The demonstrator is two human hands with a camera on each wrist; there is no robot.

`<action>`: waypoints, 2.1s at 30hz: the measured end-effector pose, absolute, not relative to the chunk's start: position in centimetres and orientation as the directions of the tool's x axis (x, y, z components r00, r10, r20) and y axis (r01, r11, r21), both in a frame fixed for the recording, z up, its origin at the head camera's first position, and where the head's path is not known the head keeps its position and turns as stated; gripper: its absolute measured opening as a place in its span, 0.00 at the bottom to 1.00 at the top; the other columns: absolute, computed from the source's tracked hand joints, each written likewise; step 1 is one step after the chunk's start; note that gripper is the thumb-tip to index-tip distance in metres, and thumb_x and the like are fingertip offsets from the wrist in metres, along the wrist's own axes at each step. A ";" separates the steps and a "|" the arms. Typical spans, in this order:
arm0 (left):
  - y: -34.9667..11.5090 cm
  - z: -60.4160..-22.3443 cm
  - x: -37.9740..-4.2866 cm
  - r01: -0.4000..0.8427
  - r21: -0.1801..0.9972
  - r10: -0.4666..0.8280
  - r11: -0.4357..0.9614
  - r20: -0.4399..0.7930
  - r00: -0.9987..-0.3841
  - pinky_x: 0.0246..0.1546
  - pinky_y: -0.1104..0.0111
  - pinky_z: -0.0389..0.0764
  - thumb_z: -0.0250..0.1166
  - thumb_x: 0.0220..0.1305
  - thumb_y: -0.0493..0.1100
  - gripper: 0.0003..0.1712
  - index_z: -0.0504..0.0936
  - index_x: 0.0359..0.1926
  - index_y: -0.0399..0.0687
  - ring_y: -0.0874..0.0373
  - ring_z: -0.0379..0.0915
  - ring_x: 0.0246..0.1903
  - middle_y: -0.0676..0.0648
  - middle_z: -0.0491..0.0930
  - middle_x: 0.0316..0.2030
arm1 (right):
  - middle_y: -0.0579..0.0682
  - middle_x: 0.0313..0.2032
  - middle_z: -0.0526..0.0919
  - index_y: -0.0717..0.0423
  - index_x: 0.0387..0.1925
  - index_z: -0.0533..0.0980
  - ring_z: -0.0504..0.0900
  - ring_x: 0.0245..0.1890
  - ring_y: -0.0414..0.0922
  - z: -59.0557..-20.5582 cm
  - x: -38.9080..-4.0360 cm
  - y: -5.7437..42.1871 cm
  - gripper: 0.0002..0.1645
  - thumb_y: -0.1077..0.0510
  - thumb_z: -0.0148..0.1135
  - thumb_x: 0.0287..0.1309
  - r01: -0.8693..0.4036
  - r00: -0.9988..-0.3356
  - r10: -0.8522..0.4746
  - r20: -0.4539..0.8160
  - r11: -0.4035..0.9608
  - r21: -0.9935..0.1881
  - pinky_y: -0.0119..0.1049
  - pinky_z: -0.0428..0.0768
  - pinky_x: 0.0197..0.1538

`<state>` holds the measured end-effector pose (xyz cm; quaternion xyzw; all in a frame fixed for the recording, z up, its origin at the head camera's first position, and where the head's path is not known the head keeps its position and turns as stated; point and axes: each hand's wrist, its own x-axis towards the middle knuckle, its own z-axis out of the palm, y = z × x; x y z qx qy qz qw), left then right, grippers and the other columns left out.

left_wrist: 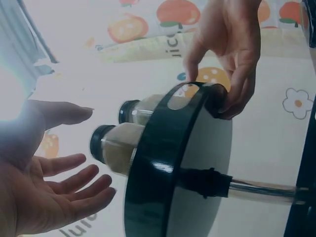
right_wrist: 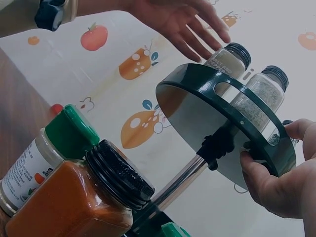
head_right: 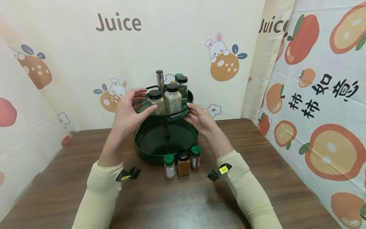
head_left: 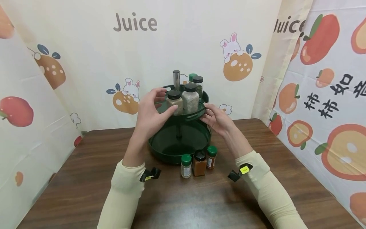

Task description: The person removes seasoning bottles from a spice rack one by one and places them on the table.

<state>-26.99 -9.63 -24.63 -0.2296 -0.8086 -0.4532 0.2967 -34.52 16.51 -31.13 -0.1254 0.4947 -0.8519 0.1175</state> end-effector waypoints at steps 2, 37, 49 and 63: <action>-9.4 -24.7 -27.5 0.645 0.591 0.099 0.483 0.696 -0.712 0.55 0.53 0.79 0.73 0.57 0.50 0.34 0.74 0.61 0.41 0.51 0.74 0.53 0.41 0.76 0.57 | 0.56 0.55 0.73 0.57 0.74 0.52 0.76 0.56 0.49 -31.1 -34.5 16.6 0.41 0.55 0.60 0.68 0.070 -0.941 -0.322 0.104 -0.487 -0.870 0.37 0.83 0.51; -8.2 -25.9 -30.8 0.629 0.548 0.206 0.552 0.642 -0.739 0.31 0.59 0.78 0.74 0.55 0.49 0.40 0.68 0.67 0.50 0.54 0.75 0.33 0.43 0.80 0.50 | 0.56 0.49 0.77 0.59 0.72 0.56 0.79 0.50 0.48 -31.1 -34.4 16.5 0.39 0.56 0.62 0.66 0.078 -0.944 -0.313 0.100 -0.509 -0.857 0.39 0.83 0.51; -8.0 -25.9 -30.7 0.645 0.565 0.186 0.515 0.661 -0.727 0.32 0.57 0.80 0.74 0.55 0.48 0.38 0.70 0.66 0.50 0.54 0.77 0.34 0.42 0.81 0.49 | 0.56 0.50 0.76 0.61 0.68 0.61 0.78 0.50 0.48 -31.0 -34.6 16.5 0.33 0.56 0.61 0.67 0.065 -0.945 -0.310 0.108 -0.499 -0.864 0.38 0.84 0.50; -8.1 -26.0 -30.9 0.671 0.575 0.171 0.468 0.687 -0.707 0.36 0.55 0.83 0.75 0.53 0.48 0.37 0.73 0.64 0.48 0.54 0.79 0.36 0.41 0.82 0.48 | 0.57 0.54 0.73 0.61 0.70 0.60 0.77 0.53 0.49 -30.9 -34.5 16.5 0.37 0.54 0.62 0.66 0.068 -0.944 -0.315 0.101 -0.484 -0.872 0.37 0.84 0.49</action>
